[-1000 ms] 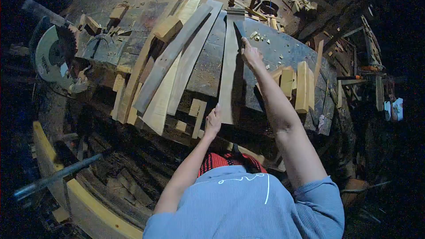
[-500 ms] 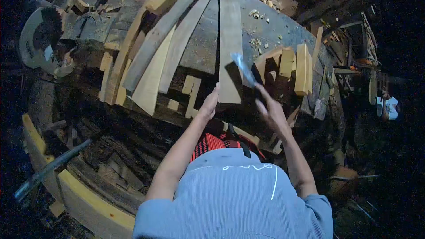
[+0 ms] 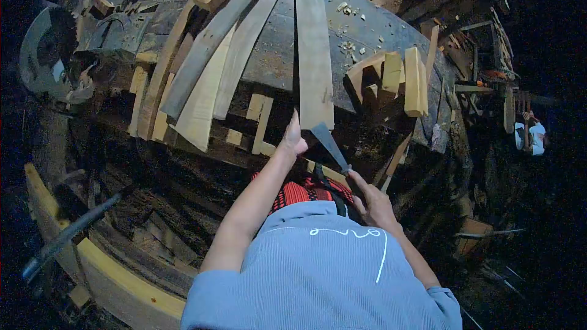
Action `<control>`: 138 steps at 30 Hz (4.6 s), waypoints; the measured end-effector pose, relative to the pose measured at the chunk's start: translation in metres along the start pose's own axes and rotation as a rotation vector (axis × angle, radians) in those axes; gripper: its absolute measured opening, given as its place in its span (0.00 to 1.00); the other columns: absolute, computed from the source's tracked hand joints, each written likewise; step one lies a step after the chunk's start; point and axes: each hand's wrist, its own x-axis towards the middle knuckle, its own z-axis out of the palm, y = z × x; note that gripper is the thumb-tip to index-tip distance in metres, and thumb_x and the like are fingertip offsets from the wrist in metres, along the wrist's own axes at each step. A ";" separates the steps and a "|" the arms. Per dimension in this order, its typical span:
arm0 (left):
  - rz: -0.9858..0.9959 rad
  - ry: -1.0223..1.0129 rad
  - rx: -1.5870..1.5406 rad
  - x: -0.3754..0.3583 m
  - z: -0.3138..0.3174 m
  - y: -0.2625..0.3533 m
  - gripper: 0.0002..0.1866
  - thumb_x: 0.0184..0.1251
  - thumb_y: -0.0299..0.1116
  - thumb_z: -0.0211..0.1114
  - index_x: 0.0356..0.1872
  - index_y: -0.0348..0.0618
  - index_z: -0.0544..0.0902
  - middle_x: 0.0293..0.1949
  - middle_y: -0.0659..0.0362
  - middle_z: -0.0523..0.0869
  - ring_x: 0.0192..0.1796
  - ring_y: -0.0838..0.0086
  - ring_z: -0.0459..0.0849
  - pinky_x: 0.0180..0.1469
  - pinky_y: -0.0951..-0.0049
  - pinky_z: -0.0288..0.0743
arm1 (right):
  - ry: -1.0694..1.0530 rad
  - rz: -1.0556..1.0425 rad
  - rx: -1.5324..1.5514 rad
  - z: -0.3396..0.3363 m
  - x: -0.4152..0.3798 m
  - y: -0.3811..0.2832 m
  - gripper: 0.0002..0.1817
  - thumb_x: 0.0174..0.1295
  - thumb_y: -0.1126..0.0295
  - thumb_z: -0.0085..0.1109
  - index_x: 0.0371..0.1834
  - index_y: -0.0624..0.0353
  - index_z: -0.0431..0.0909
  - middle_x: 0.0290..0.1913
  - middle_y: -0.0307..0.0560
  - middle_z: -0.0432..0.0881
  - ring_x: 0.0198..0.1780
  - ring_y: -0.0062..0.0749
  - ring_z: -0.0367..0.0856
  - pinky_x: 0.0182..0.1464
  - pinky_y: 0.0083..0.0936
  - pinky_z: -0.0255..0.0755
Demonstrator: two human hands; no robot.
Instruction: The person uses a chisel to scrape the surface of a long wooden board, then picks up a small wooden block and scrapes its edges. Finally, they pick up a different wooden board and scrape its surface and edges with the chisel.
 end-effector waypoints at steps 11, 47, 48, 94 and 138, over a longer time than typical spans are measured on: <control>-0.029 0.061 -0.014 -0.007 0.000 -0.001 0.29 0.67 0.53 0.29 0.56 0.42 0.64 0.51 0.52 0.73 0.51 0.61 0.74 0.54 0.56 0.67 | -0.053 0.058 -0.091 -0.013 0.018 -0.021 0.33 0.54 0.66 0.50 0.63 0.32 0.50 0.29 0.57 0.72 0.32 0.54 0.75 0.36 0.45 0.70; 0.112 0.177 0.328 -0.019 0.009 -0.005 0.37 0.59 0.60 0.45 0.57 0.36 0.60 0.54 0.55 0.69 0.56 0.68 0.68 0.59 0.67 0.59 | 0.099 -0.064 -0.155 -0.011 0.099 0.003 0.33 0.55 0.65 0.50 0.64 0.31 0.47 0.26 0.60 0.73 0.30 0.56 0.75 0.33 0.47 0.70; 0.100 0.153 0.371 -0.017 0.001 -0.006 0.41 0.57 0.62 0.47 0.59 0.33 0.56 0.56 0.53 0.67 0.59 0.68 0.64 0.61 0.68 0.54 | 0.101 -0.058 -0.147 -0.013 0.109 -0.001 0.33 0.55 0.65 0.50 0.64 0.31 0.47 0.26 0.60 0.73 0.30 0.56 0.75 0.33 0.47 0.70; 0.087 0.357 0.711 -0.009 -0.041 -0.015 0.52 0.54 0.66 0.47 0.60 0.21 0.44 0.62 0.42 0.55 0.65 0.65 0.52 0.64 0.73 0.44 | 0.152 0.040 -0.117 -0.035 0.210 -0.012 0.28 0.59 0.65 0.43 0.63 0.35 0.48 0.33 0.65 0.76 0.38 0.59 0.75 0.38 0.48 0.68; 0.175 0.306 1.168 -0.013 -0.060 -0.010 0.40 0.60 0.63 0.38 0.39 0.23 0.72 0.29 0.39 0.75 0.36 0.56 0.74 0.44 0.64 0.64 | 0.225 0.005 -0.159 -0.057 0.271 -0.020 0.30 0.59 0.64 0.44 0.64 0.38 0.45 0.32 0.64 0.77 0.37 0.59 0.75 0.42 0.47 0.68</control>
